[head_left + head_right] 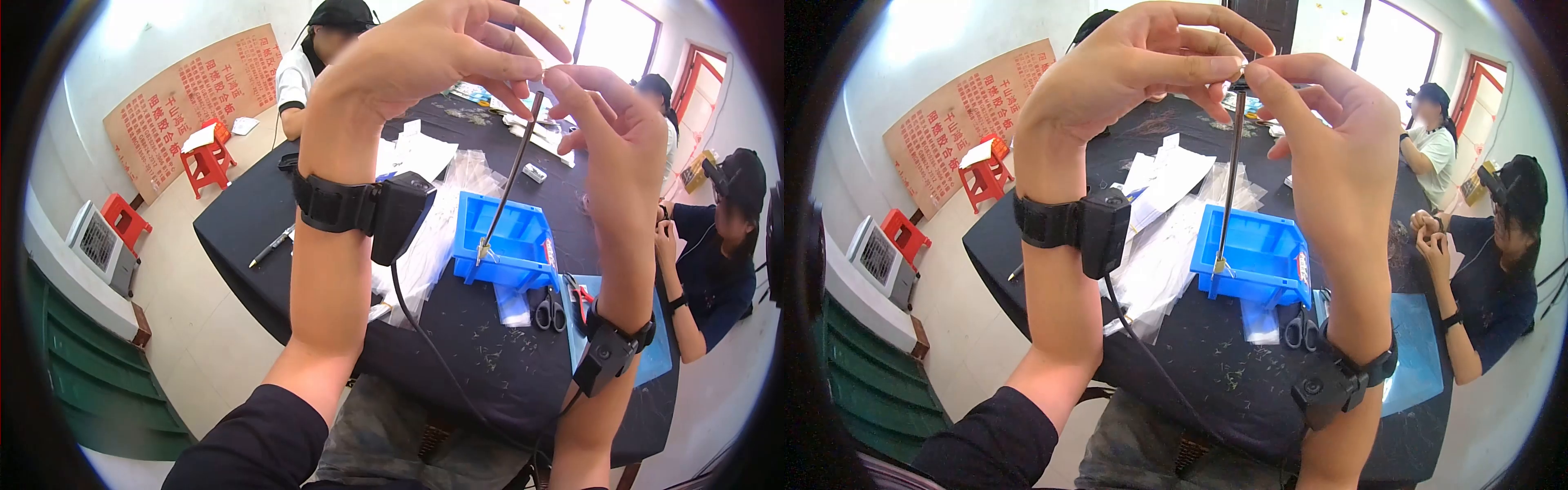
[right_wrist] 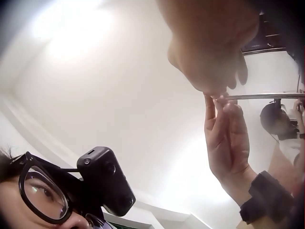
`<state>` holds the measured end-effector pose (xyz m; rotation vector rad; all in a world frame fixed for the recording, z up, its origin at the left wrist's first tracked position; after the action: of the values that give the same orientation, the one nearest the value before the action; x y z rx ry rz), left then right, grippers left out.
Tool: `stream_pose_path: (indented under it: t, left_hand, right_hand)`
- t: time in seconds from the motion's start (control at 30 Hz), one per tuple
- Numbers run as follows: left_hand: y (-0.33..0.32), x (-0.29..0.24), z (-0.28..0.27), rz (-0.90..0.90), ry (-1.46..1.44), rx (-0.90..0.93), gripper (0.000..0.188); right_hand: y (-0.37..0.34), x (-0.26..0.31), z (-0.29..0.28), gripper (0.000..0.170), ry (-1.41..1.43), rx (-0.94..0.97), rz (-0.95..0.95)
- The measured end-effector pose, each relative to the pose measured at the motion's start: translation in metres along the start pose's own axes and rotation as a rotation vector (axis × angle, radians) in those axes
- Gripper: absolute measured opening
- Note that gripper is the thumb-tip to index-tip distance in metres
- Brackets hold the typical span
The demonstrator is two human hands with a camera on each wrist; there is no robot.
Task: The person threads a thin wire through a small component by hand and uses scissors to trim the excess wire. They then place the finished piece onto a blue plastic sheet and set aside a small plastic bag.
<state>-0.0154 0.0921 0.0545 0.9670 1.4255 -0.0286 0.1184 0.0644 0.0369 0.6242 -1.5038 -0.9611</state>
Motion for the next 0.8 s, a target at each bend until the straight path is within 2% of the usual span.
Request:
stream_pose_path:
  t: [0.07, 0.23, 0.37, 0.43, 0.8]
  left_hand:
    - [-0.001, 0.0, -0.002, 0.019, 0.043, 0.029, 0.039]
    - [-0.01, -0.005, -0.002, -0.041, 0.175, -0.084, 0.033]
    - [-0.008, 0.001, -0.009, -0.025, 0.148, -0.102, 0.027]
    - [-0.008, 0.0, -0.006, 0.006, 0.119, -0.054, 0.026]
    - [-0.006, 0.003, -0.005, -0.01, 0.139, -0.053, 0.029]
  right_hand:
    - [-0.001, 0.0, 0.001, 0.025, -0.034, 0.032, 0.014]
    - [-0.005, -0.004, 0.005, 0.025, -0.035, 0.055, 0.011]
    - [-0.004, -0.008, 0.009, 0.024, 0.003, 0.074, 0.046]
    - [-0.004, -0.01, 0.009, 0.024, 0.03, 0.081, 0.052]
    - [-0.002, -0.014, 0.009, 0.02, 0.114, 0.087, 0.073]
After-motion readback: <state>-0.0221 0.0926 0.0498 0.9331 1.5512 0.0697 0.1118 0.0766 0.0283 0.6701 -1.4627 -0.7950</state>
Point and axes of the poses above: each hand's wrist, its own y-axis towards the middle knuckle, its own z-axis out of the palm, x = y × z, the point moved 10 cm from there along y, towards the middle knuckle, and after that the axes turned 11 degrees about -x, right-handed, at the moved point
